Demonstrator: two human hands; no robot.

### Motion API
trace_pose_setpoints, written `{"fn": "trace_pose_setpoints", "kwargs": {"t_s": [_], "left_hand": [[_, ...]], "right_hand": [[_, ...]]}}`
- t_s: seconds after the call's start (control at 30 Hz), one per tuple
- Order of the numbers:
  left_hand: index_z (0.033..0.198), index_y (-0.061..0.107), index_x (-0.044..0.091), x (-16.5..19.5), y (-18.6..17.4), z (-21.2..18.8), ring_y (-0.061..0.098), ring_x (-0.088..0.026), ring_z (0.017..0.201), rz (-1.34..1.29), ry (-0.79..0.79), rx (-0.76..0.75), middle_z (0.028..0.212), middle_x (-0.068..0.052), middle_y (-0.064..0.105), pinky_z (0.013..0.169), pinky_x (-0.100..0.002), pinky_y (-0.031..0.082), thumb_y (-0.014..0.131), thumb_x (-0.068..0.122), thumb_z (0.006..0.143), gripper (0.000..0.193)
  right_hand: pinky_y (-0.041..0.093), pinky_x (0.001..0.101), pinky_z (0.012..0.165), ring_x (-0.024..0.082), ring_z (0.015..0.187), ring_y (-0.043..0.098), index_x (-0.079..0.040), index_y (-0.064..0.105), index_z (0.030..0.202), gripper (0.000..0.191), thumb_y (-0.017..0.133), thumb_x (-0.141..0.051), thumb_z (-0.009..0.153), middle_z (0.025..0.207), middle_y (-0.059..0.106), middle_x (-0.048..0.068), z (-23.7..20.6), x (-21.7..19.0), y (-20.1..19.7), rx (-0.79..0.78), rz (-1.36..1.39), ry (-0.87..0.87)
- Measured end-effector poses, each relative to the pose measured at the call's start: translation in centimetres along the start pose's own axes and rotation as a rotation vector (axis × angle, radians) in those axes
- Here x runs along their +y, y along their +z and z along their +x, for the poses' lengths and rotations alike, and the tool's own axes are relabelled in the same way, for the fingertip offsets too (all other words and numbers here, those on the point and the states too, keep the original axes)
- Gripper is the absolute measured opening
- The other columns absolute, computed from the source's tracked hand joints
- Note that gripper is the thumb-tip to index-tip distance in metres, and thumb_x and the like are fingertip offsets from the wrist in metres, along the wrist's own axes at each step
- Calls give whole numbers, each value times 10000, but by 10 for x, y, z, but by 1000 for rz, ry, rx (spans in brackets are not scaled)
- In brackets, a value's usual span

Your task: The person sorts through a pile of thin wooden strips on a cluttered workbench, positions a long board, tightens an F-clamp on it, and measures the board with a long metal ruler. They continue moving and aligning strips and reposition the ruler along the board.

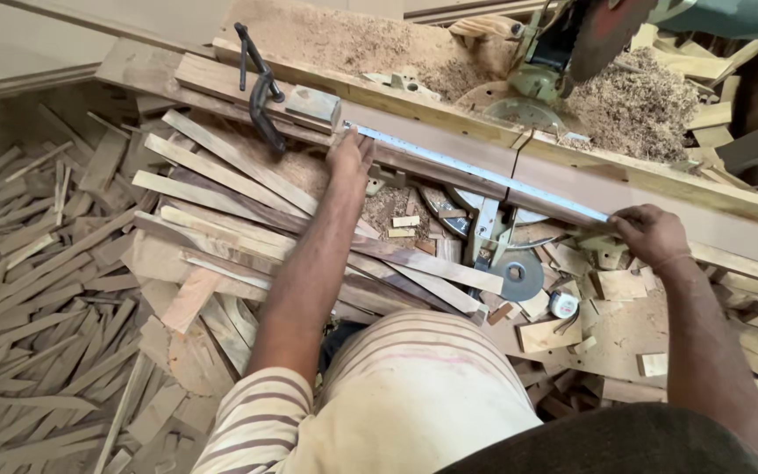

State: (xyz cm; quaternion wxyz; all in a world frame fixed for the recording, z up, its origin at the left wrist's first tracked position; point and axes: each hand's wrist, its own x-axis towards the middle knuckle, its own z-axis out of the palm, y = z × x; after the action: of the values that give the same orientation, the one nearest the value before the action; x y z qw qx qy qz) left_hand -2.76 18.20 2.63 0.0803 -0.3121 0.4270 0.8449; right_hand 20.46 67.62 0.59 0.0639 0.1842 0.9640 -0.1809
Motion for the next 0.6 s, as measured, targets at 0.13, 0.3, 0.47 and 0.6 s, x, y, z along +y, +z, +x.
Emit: {"fn": "trace_pose_setpoints", "kwargs": {"t_s": [0.13, 0.3, 0.47, 0.6], "left_hand": [[1234, 682, -13, 6, 10, 1, 747, -203, 893, 307, 74, 108, 1129, -164, 730, 701, -278, 578, 584, 135, 989, 303], [1121, 659, 20, 5, 16, 26, 664, -164, 772, 398, 125, 214, 984, -113, 681, 612, -261, 497, 589, 148, 994, 194], [1009, 636, 52, -9, 20, 47, 581, -125, 652, 323, 130, 299, 838, -63, 633, 523, -244, 415, 595, 161, 999, 117], [918, 618, 79, -11, 22, 53, 515, -94, 555, 127, 8, 264, 722, -22, 593, 451, -231, 350, 599, 172, 1003, 127]], "right_hand": [[596, 386, 882, 266, 933, 737, -165, 814, 1125, 303, 758, -416, 967, 1144, 757, 94, 4, -8, 3, 126, -84, -116], [581, 436, 862, 328, 930, 719, -154, 815, 1097, 284, 763, -393, 953, 1074, 727, 130, 22, -12, 10, 203, -81, -172], [549, 484, 809, 371, 913, 676, -142, 792, 990, 226, 786, -357, 920, 994, 709, 135, 36, -21, 15, 309, -84, -270], [545, 473, 792, 363, 909, 656, -132, 788, 954, 230, 793, -357, 906, 966, 682, 129, 43, -20, 18, 306, -34, -259]]}}
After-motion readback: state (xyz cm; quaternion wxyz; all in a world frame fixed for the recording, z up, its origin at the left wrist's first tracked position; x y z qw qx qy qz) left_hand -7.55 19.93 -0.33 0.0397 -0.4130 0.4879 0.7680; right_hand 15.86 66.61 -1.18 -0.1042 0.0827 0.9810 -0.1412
